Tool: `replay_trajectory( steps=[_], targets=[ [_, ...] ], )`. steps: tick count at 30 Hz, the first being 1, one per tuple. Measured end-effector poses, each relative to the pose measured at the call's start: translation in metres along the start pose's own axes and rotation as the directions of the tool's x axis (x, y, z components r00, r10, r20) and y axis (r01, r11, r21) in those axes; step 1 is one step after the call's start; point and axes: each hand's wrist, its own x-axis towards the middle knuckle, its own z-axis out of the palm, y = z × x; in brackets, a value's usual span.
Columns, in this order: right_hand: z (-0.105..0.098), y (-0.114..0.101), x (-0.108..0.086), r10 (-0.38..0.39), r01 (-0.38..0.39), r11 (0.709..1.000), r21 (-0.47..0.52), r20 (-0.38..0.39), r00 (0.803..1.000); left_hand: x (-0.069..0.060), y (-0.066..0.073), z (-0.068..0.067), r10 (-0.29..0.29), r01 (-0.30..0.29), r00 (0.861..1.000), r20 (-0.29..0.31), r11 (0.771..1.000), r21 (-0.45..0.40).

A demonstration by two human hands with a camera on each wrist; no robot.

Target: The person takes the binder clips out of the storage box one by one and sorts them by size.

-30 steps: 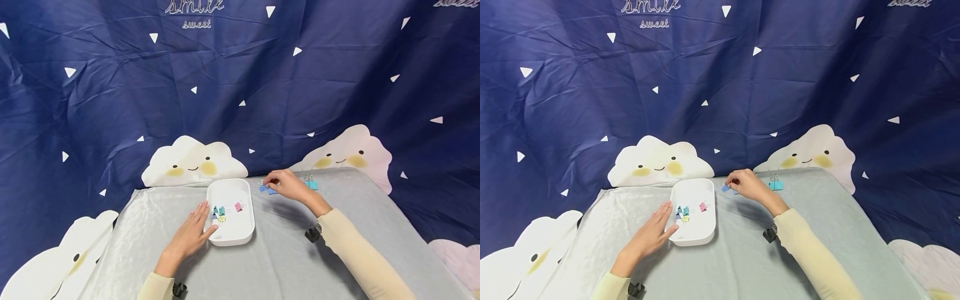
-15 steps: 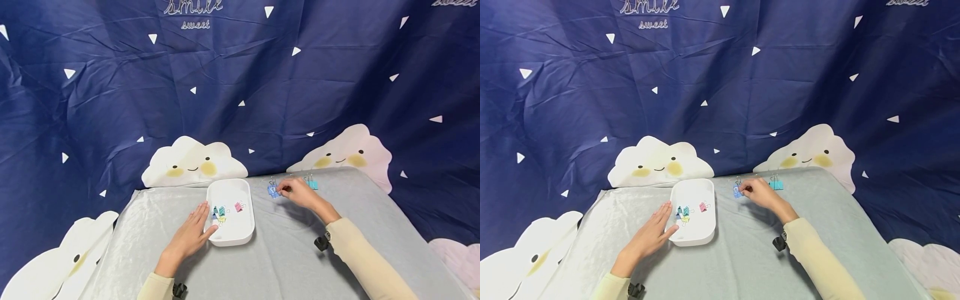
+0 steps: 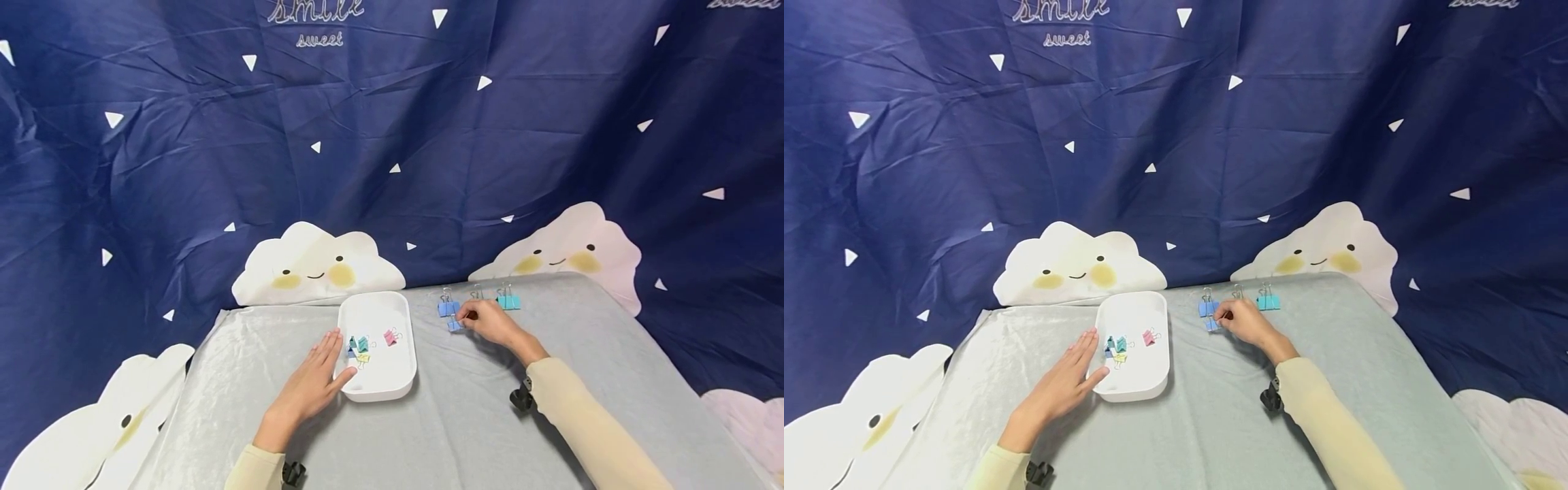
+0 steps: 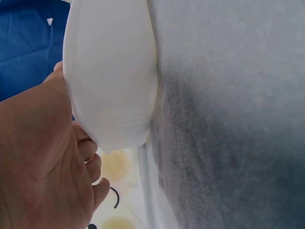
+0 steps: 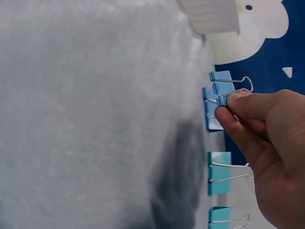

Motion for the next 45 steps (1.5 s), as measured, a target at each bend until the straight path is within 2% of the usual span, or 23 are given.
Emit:
replay_trajectory(
  steps=[5,12,17,23,28,33,39,45],
  targets=[
    [0.007,0.009,0.0,0.037,-0.038,0.999,0.023,0.042,0.998,0.0,0.0,0.0,-0.003,0.003,1.0,0.002,1.0,-0.001],
    [0.013,0.012,0.002,0.021,-0.02,1.0,-0.022,0.031,0.999,0.0,-0.001,0.0,-0.005,0.005,1.0,0.002,1.0,0.006],
    [0.015,0.014,0.002,0.031,-0.031,1.0,0.001,0.034,0.999,0.0,-0.001,0.0,-0.001,0.001,1.0,0.0,1.0,0.008],
    [0.016,0.015,0.001,-0.02,0.02,1.0,0.003,0.014,1.0,0.0,-0.001,0.001,0.001,-0.001,1.0,0.001,1.0,0.012],
    [0.016,0.016,0.001,-0.001,0.0,1.0,0.024,0.021,1.0,0.0,-0.001,0.0,0.0,0.0,1.0,0.001,1.0,0.008],
    [0.015,0.015,0.001,-0.015,0.014,0.998,0.056,0.018,1.0,0.0,-0.001,0.001,0.0,0.0,1.0,-0.004,1.0,0.008],
    [0.009,0.012,0.003,0.02,-0.022,0.997,0.08,0.025,0.999,0.001,-0.001,0.001,0.003,-0.003,1.0,-0.01,1.0,0.007],
    [-0.004,-0.008,0.013,-0.031,0.031,0.999,0.008,-0.029,0.999,0.0,-0.001,0.001,0.0,0.0,1.0,-0.008,1.0,0.0]
  ],
)
